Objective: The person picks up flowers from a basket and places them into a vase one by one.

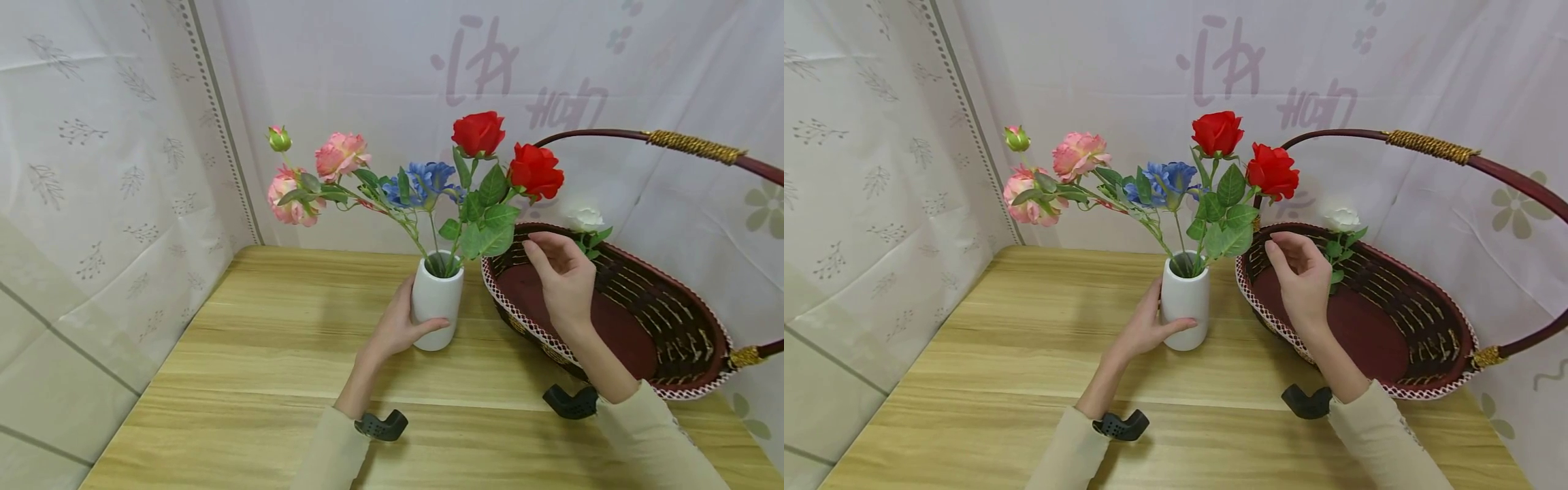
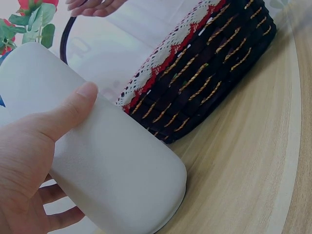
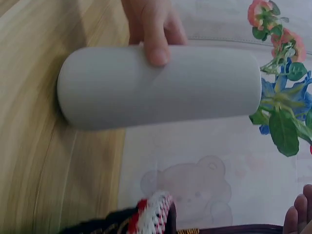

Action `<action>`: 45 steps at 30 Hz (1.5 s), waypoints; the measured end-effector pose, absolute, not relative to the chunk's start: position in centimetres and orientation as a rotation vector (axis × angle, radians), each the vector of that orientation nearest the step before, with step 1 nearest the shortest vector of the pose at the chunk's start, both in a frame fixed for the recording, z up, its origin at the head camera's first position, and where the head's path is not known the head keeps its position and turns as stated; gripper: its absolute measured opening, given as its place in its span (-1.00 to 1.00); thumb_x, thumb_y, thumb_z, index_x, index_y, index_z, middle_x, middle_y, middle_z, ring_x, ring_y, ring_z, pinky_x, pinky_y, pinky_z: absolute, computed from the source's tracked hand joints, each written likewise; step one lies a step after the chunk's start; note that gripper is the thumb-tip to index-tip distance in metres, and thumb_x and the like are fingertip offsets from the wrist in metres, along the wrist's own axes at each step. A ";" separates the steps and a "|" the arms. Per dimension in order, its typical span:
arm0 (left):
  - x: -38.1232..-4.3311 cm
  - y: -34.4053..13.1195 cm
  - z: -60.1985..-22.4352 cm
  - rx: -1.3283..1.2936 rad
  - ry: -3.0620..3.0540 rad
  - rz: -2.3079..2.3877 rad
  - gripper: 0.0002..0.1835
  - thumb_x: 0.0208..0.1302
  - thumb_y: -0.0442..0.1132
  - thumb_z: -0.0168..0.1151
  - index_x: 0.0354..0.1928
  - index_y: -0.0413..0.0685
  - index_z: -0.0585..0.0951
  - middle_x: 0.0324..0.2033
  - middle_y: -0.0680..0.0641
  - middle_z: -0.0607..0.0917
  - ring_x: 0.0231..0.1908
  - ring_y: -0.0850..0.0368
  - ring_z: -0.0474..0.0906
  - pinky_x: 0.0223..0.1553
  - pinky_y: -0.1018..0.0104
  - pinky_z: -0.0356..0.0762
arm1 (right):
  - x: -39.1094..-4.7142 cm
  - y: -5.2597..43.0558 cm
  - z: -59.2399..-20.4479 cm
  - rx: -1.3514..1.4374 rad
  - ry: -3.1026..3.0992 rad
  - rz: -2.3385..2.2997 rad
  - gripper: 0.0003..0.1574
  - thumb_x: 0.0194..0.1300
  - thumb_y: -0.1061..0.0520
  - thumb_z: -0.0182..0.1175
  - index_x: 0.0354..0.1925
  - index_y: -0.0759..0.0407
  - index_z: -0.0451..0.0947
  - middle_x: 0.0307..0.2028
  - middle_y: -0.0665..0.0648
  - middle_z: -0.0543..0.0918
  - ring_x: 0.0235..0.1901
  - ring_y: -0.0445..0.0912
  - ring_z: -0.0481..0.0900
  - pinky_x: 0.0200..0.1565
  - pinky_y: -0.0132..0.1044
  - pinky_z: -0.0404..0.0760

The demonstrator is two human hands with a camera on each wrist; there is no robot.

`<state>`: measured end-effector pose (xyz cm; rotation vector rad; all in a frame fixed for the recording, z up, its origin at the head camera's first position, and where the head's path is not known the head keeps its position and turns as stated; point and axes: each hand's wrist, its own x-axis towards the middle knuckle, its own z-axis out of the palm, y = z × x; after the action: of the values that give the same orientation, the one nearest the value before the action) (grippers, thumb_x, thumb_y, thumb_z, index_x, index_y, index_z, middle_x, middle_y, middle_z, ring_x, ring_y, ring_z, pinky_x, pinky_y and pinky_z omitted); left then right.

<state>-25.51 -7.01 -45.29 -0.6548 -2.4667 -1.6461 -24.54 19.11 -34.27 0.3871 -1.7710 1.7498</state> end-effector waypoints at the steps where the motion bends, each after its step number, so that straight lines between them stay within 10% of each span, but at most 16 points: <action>1: -25.5 -7.0 -45.3 -0.657 -2.464 -1.645 0.06 0.09 -0.03 0.59 0.53 -0.03 0.14 0.26 -0.10 0.44 0.20 0.02 0.44 0.20 0.02 0.44 | -24.6 19.4 -34.2 0.381 -1.788 1.730 -0.69 0.34 0.30 0.32 -0.02 0.49 0.61 -0.21 0.06 0.72 -0.23 -0.14 0.62 -0.14 -0.41 0.53; 45: -25.4 -6.9 -45.2 -0.640 -2.477 -1.651 0.09 0.10 0.00 0.58 0.55 -0.01 0.11 0.28 -0.11 0.43 0.22 0.00 0.43 0.21 0.00 0.43 | -29.5 29.6 -34.3 -0.074 -2.178 1.621 -0.83 0.39 0.09 0.30 -0.09 -0.14 0.55 -0.28 -0.23 0.62 -0.38 -0.36 0.58 -0.34 -0.61 0.54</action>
<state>-25.42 -6.95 -45.16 -0.6402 -2.4773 -1.6512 -29.50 29.62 -34.27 -0.0741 -2.1777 1.6213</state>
